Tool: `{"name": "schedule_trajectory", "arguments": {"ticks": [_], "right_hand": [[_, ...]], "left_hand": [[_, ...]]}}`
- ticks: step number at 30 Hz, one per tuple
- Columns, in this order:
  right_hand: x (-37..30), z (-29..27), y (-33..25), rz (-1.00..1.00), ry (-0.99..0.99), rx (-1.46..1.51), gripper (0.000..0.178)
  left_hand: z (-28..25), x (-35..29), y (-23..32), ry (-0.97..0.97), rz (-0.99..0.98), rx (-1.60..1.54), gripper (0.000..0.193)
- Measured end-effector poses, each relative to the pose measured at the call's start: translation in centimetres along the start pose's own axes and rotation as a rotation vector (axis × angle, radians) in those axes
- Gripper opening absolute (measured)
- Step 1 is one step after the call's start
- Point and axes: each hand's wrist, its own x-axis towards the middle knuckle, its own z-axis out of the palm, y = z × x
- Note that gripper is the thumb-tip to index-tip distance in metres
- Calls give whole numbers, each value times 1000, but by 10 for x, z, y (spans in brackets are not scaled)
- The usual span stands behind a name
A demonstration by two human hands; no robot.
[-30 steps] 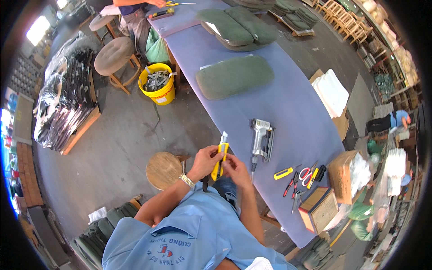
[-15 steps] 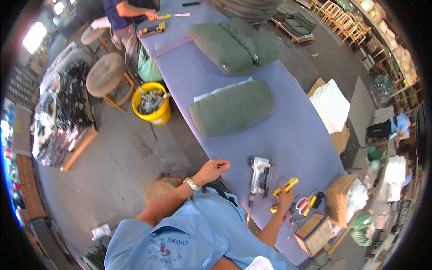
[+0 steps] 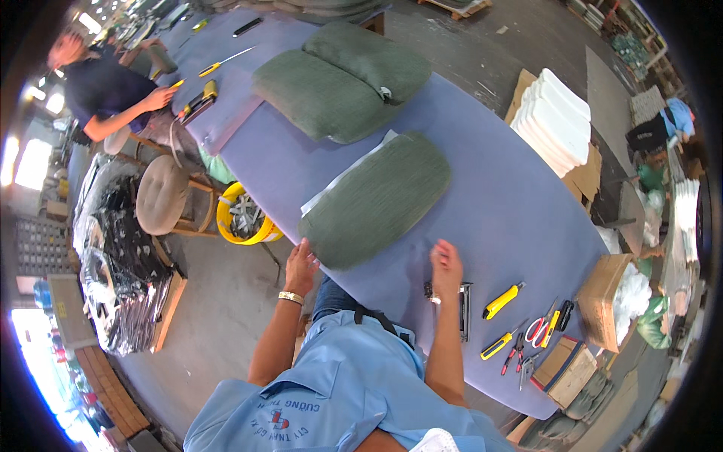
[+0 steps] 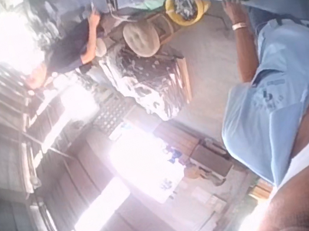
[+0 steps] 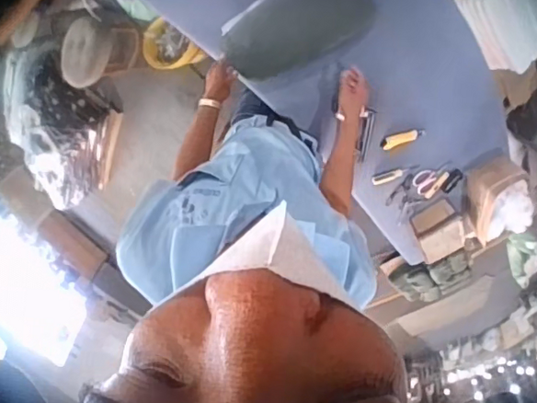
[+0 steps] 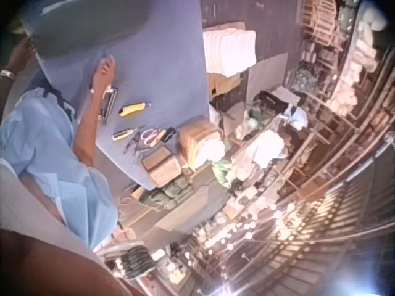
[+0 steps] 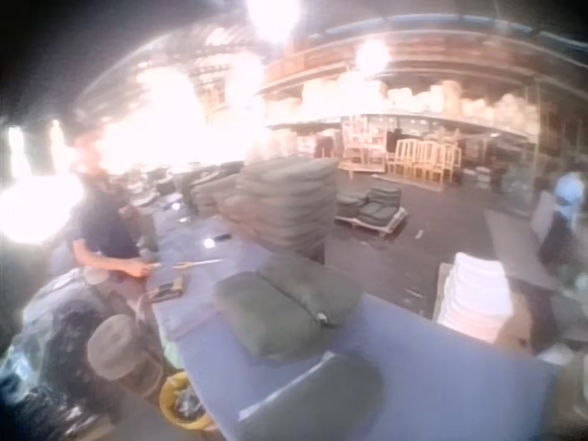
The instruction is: The person assembles a cushion by wrapping green fabric around a foam core, using a staple gun to secure the fabric edges. They trim excess fabric with a utility knife and smooth the surface, repeating the process for multiple cushions on a workbench.
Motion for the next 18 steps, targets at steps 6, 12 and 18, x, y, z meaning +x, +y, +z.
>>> {"name": "schedule_trajectory", "arguments": {"ticks": [6,12,18], "right_hand": [[10,73,-25,374,-99,383,57],[34,91,-53,605,85,723,75],[43,119,-48,604,195,909,75]], "left_hand": [[-22,37,19,-288,-184,21,81],[7,14,66,-731,-82,248,81],[52,-7,149,-967,260,581,83]]}}
